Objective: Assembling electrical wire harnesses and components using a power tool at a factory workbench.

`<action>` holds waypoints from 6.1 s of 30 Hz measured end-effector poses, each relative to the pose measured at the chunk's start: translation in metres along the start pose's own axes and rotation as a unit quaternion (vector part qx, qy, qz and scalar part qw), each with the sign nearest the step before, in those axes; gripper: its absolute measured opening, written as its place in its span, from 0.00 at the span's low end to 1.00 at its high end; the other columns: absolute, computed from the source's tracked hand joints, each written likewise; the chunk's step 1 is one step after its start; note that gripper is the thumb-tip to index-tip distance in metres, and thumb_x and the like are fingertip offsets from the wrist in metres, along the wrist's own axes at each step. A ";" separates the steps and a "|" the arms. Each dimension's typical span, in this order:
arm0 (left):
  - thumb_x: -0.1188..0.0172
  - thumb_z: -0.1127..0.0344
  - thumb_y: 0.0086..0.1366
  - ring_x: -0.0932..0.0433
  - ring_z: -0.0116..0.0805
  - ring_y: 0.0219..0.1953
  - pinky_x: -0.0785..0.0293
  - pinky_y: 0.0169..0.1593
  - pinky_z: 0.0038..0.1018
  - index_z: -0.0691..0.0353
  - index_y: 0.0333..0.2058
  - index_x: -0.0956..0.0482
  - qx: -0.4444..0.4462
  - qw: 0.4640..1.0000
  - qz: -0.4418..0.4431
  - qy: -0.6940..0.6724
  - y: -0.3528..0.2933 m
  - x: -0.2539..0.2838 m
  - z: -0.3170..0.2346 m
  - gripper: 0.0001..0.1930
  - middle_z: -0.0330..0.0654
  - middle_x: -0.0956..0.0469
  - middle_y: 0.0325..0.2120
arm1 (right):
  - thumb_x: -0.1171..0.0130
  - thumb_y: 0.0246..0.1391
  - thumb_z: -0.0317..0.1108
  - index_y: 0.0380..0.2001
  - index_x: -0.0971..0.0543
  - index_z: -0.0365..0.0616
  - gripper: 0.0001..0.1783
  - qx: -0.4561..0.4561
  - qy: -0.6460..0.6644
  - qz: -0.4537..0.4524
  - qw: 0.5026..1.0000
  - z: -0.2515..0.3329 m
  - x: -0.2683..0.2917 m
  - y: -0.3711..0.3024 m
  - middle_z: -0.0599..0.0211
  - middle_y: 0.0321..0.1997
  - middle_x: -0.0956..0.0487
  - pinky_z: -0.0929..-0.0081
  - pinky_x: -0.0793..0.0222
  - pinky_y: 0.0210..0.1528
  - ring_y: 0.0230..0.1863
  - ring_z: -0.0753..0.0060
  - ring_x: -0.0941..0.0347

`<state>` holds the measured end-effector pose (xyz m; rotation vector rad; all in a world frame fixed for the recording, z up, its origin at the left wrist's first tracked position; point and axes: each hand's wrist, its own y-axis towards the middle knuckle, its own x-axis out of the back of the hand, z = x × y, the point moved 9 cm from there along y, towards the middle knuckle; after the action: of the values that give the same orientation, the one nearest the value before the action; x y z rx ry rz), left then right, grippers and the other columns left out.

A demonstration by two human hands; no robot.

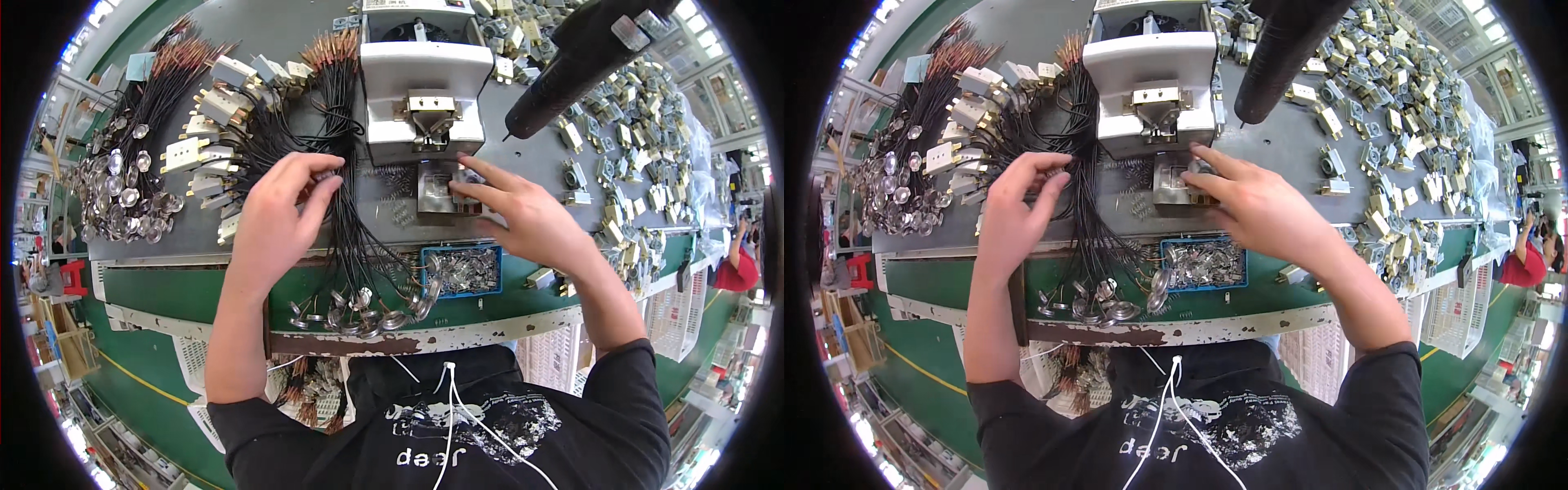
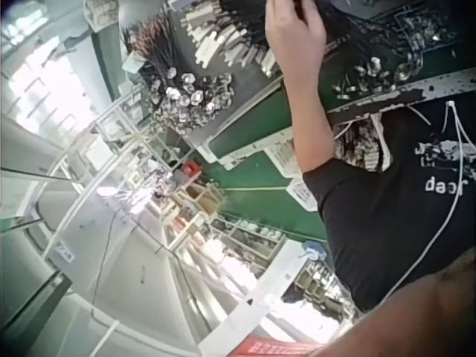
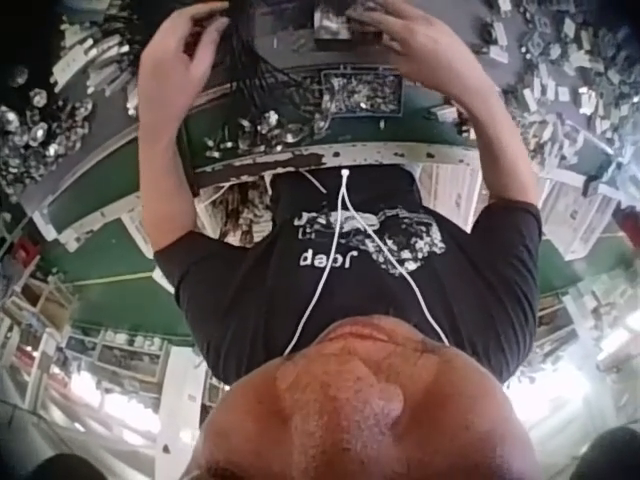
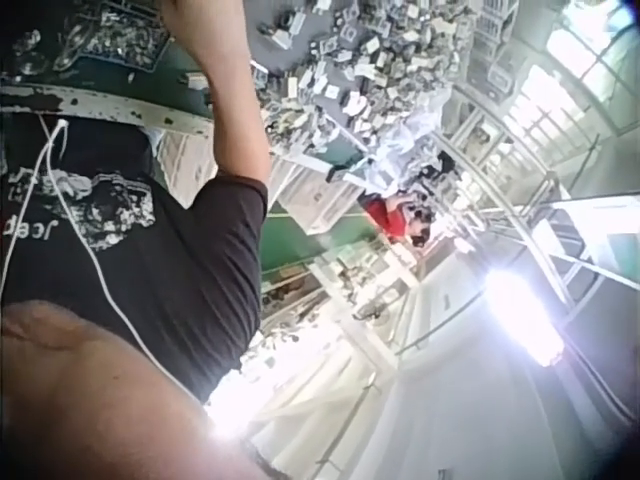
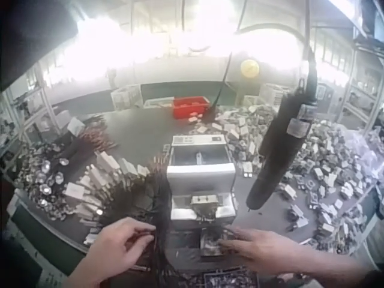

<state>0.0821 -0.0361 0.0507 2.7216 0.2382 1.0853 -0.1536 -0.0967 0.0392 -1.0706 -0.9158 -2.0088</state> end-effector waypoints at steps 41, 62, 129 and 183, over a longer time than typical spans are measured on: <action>0.41 0.68 0.63 0.18 0.49 0.35 0.22 0.38 0.42 0.56 0.40 0.18 -0.028 0.937 0.311 0.159 -0.036 -0.036 -0.010 0.08 0.46 0.18 0.29 | 0.34 0.57 0.41 0.37 0.23 0.37 0.17 -0.090 0.150 0.138 0.975 0.049 -0.099 0.035 0.52 0.26 0.17 0.55 0.22 0.34 0.29 0.43 0.18; 0.32 0.72 0.61 0.18 0.45 0.38 0.22 0.42 0.35 0.63 0.40 0.18 -0.175 0.976 0.035 0.127 0.028 -0.029 -0.003 0.08 0.45 0.18 0.33 | 0.38 0.60 0.33 0.55 0.20 0.42 0.19 -0.155 0.182 0.162 0.957 0.017 -0.028 -0.018 0.53 0.25 0.19 0.54 0.26 0.29 0.26 0.47 0.21; 0.36 0.65 0.64 0.19 0.45 0.40 0.23 0.43 0.37 0.58 0.39 0.22 -0.196 0.955 0.163 0.151 0.037 -0.115 -0.074 0.07 0.42 0.22 0.36 | 0.29 0.51 0.18 0.48 0.20 0.38 0.20 -0.136 0.256 -0.101 0.952 -0.016 0.004 -0.067 0.59 0.50 0.17 0.72 0.21 0.50 0.46 0.66 0.17; 0.35 0.72 0.61 0.19 0.47 0.34 0.22 0.39 0.38 0.62 0.38 0.17 -0.228 0.949 0.216 0.015 0.023 -0.074 -0.080 0.07 0.45 0.19 0.30 | 0.46 0.71 0.28 0.59 0.28 0.36 0.16 -0.257 0.540 0.009 0.801 -0.032 -0.032 -0.042 0.60 0.53 0.17 0.68 0.25 0.59 0.52 0.71 0.20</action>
<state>-0.0250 -0.0642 0.0646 2.3823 -0.5652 1.1100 -0.1863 -0.0930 -0.0130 -0.0075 0.2646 -2.3875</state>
